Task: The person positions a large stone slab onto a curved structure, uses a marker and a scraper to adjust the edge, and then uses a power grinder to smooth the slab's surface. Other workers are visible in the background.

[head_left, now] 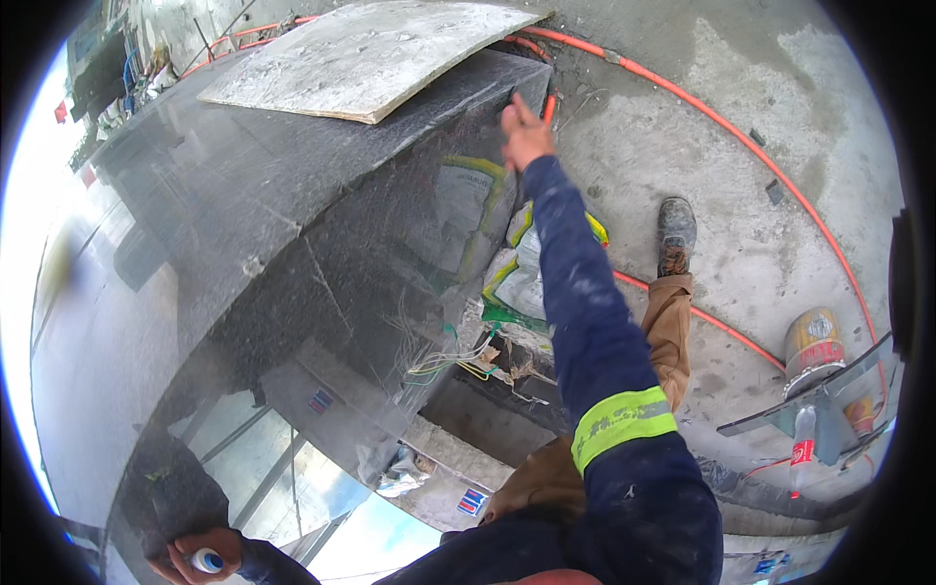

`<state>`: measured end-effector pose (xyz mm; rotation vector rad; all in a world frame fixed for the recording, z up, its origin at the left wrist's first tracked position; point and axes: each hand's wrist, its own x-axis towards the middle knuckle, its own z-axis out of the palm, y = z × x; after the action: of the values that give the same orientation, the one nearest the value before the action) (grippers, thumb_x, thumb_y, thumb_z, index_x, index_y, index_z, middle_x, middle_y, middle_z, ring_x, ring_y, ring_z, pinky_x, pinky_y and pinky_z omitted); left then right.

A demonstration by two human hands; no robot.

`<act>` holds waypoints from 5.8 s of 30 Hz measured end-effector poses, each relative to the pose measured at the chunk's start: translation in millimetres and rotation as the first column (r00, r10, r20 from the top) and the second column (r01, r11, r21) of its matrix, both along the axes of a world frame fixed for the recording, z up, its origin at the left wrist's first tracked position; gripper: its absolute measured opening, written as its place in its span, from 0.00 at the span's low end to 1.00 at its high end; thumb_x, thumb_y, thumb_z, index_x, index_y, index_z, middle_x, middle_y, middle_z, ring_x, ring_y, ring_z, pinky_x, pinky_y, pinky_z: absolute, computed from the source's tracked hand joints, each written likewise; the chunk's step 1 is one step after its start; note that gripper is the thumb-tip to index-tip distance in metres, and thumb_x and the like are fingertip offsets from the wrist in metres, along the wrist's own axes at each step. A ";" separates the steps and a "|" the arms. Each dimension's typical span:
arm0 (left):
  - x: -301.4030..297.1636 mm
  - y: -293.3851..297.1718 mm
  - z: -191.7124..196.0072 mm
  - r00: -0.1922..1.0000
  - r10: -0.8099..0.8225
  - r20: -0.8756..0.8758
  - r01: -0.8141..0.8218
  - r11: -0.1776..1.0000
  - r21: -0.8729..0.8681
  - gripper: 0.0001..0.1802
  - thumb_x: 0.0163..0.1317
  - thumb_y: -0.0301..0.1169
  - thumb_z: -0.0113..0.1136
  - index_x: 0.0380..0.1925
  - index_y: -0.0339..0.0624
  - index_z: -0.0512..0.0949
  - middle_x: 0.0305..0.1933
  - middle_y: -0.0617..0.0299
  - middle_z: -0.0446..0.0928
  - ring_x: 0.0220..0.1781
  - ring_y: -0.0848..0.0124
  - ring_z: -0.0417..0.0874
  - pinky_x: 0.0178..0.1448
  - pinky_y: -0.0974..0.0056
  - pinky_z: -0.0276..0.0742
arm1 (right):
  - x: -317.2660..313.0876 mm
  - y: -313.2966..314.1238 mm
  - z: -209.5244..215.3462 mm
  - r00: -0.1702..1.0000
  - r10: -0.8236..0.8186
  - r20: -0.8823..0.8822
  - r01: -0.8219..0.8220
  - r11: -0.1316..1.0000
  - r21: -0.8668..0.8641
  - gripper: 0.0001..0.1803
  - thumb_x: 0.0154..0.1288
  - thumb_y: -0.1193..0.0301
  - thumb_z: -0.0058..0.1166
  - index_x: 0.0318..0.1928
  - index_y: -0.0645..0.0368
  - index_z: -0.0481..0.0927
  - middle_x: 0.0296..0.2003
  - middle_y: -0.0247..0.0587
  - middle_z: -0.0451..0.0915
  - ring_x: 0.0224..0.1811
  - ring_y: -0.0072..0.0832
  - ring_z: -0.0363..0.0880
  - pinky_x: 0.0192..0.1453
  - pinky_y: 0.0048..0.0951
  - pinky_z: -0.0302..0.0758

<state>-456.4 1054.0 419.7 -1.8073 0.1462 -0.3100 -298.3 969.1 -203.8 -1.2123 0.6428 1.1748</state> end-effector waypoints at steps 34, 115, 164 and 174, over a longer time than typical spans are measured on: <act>28.5 18.2 -14.4 0.993 0.003 -0.119 -0.004 1.000 -0.004 0.10 0.70 0.33 0.56 0.40 0.37 0.74 0.52 0.42 0.77 0.55 0.48 0.80 0.57 0.48 0.77 | -22.9 -26.8 -68.4 0.996 0.045 -0.077 -0.021 0.955 0.296 0.29 0.77 0.57 0.43 0.73 0.49 0.60 0.30 0.33 0.71 0.14 0.19 0.66 0.17 0.27 0.66; -530.2 -605.4 -65.8 -0.642 0.721 -0.260 0.714 0.686 0.139 0.15 0.64 0.30 0.62 0.46 0.42 0.68 0.32 0.62 0.77 0.23 0.79 0.75 0.27 0.68 0.77 | -532.9 -346.2 598.7 -0.590 0.139 0.796 -0.456 -0.870 -0.186 0.37 0.66 0.83 0.50 0.73 0.58 0.55 0.36 0.34 0.69 0.22 0.17 0.71 0.23 0.21 0.69; -560.9 -1215.2 -128.3 -0.619 -0.720 -0.312 -0.754 0.436 0.491 0.18 0.73 0.43 0.52 0.53 0.42 0.68 0.36 0.60 0.79 0.33 0.66 0.83 0.42 0.62 0.78 | -849.6 -1044.5 539.8 -0.388 -0.530 0.754 0.867 -0.487 0.104 0.25 0.73 0.75 0.47 0.68 0.67 0.61 0.48 0.47 0.75 0.50 0.31 0.78 0.51 0.31 0.79; -409.1 -1351.2 -126.1 -0.043 -0.986 -0.160 -0.935 -0.017 0.354 0.11 0.74 0.38 0.49 0.47 0.46 0.65 0.28 0.64 0.72 0.22 0.73 0.76 0.25 0.64 0.77 | -840.0 -1229.7 524.9 -0.215 -0.738 0.640 0.964 -0.266 0.017 0.21 0.75 0.67 0.47 0.63 0.63 0.67 0.46 0.43 0.77 0.43 0.29 0.79 0.46 0.29 0.78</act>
<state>-865.5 -297.2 293.7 1.0874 -0.4193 -1.4465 -1138.3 -260.6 321.1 -0.8226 1.2658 -0.8184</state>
